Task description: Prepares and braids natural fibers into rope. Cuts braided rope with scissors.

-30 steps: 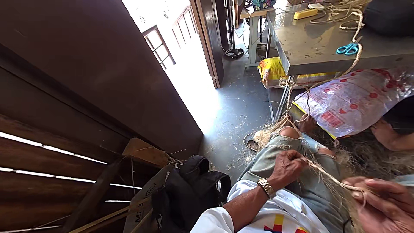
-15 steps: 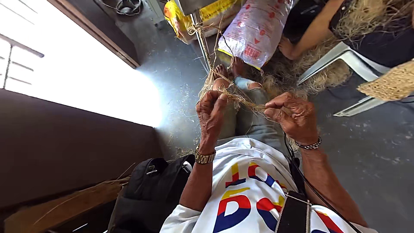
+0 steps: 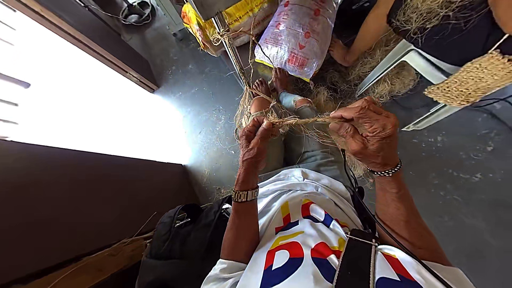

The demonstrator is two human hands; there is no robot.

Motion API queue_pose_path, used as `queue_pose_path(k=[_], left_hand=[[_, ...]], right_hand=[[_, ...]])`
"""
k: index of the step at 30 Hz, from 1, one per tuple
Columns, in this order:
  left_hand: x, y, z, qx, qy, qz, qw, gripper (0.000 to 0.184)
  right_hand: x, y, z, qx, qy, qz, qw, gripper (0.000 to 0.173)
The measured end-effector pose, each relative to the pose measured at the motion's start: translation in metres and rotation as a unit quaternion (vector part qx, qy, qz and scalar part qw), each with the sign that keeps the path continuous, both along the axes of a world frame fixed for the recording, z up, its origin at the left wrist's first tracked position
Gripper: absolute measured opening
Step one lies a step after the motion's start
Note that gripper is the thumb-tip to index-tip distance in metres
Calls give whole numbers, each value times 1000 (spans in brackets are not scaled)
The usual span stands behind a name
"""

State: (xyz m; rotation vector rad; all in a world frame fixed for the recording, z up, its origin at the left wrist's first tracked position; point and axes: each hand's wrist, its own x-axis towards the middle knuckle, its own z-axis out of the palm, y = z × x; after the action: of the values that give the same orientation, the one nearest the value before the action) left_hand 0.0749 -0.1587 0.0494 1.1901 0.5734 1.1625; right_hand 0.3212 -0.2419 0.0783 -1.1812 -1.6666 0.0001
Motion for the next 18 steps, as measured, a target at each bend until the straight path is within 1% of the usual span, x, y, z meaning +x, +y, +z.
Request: queue_pose_path(k=[2,3,6,7,8,10,13,15,18], left_hand=[[2,0,-2,-1,-14,-11,1000,12],[4,-1,-2,-3,-16,-5,1000,12],[10,-7,1,-13,17,40,999,13],[12,-9,3,-16,36,53,998,13],[14,-11,4,-17,50,61,997,14],[19,-16,7,-20,62,69,995,14],[24,-23,11,-33,71,58,995,14],[27,-27,14,-38,76,49,995,14],[32,-31,16,-34,87,39,995,15]], right_hand=[[1,-1,1,-39,19,6,999,16],[2,-1,1,-60,14,4,998,19],[1,-1,1,-98,-48,-30,994,43],[-1,-1,0,-100,-61,-48,992,46],[-4,-1,0,-96,-75,-72,990,43],[-11,0,-2,-74,-96,-108,987,30],[-21,3,-3,-40,-98,-125,987,20],[-27,4,-4,-33,-89,-131,987,18],[-29,5,-6,-7,-66,-107,992,17]])
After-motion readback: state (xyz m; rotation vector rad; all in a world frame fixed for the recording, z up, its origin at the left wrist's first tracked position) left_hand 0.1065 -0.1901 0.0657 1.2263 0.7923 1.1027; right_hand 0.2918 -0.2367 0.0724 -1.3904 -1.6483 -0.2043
